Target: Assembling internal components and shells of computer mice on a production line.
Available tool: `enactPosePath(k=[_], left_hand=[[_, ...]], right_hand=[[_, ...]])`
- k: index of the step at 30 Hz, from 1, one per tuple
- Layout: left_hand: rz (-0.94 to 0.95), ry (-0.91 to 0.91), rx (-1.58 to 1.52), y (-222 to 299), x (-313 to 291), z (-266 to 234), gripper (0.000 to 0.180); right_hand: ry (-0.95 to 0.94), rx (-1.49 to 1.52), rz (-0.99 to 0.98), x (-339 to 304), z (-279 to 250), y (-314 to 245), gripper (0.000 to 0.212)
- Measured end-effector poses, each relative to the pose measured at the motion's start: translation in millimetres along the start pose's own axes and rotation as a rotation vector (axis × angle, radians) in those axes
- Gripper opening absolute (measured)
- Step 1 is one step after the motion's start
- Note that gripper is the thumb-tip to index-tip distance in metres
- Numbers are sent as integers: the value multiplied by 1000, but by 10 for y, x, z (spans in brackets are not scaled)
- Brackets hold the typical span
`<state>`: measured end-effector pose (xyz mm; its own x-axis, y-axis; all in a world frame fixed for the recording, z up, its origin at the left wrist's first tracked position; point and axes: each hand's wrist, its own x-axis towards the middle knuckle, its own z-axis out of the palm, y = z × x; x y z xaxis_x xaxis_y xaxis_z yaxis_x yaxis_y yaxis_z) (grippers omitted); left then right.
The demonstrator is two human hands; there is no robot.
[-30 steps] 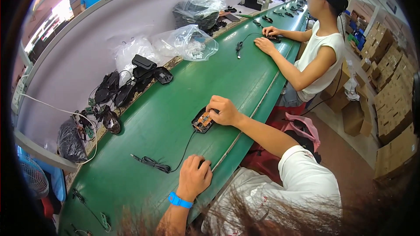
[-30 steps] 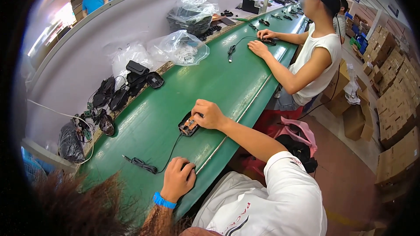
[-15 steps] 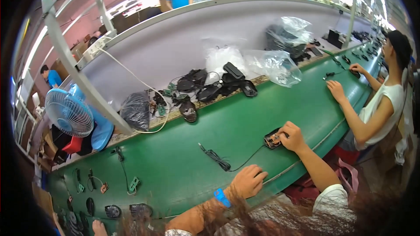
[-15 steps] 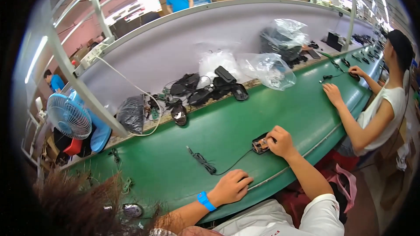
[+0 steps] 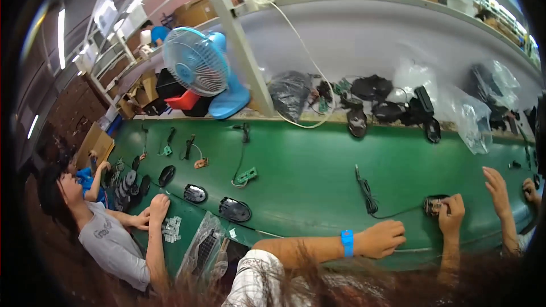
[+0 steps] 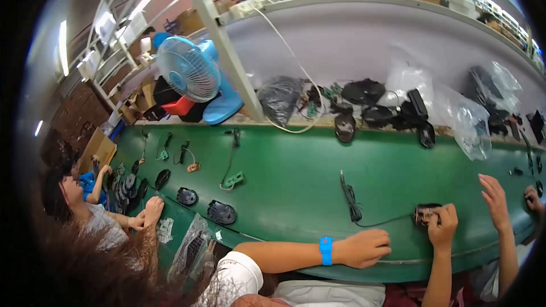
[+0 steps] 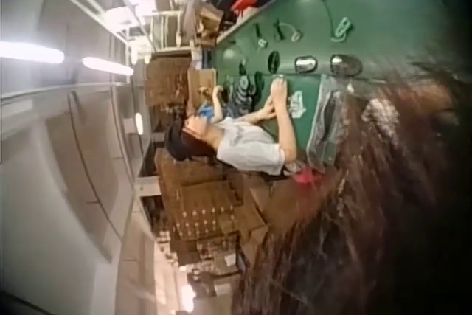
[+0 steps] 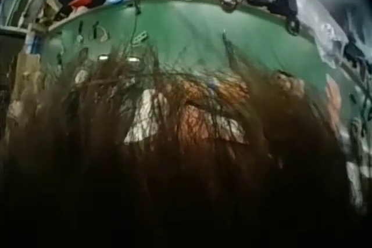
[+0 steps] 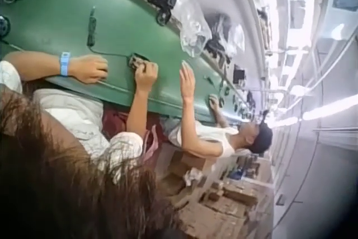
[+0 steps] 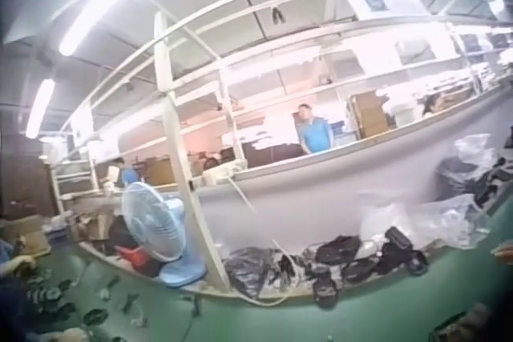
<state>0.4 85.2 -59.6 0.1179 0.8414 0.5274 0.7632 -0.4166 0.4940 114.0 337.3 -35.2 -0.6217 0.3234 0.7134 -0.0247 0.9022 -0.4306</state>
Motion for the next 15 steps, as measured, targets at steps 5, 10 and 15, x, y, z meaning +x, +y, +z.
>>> enactPosePath(k=[5,10,15], left_hand=[[-77,31,102,45,-84,-242,31],[-62,114,93,25,110,-397,22],[-115,204,160,-12,129,-452,18]], right_hand=[[-96,-79,-182,349,19,-204,10],[99,-199,101,1000,-261,578,27],[216,-248,208,1611,-237,1649,29]])
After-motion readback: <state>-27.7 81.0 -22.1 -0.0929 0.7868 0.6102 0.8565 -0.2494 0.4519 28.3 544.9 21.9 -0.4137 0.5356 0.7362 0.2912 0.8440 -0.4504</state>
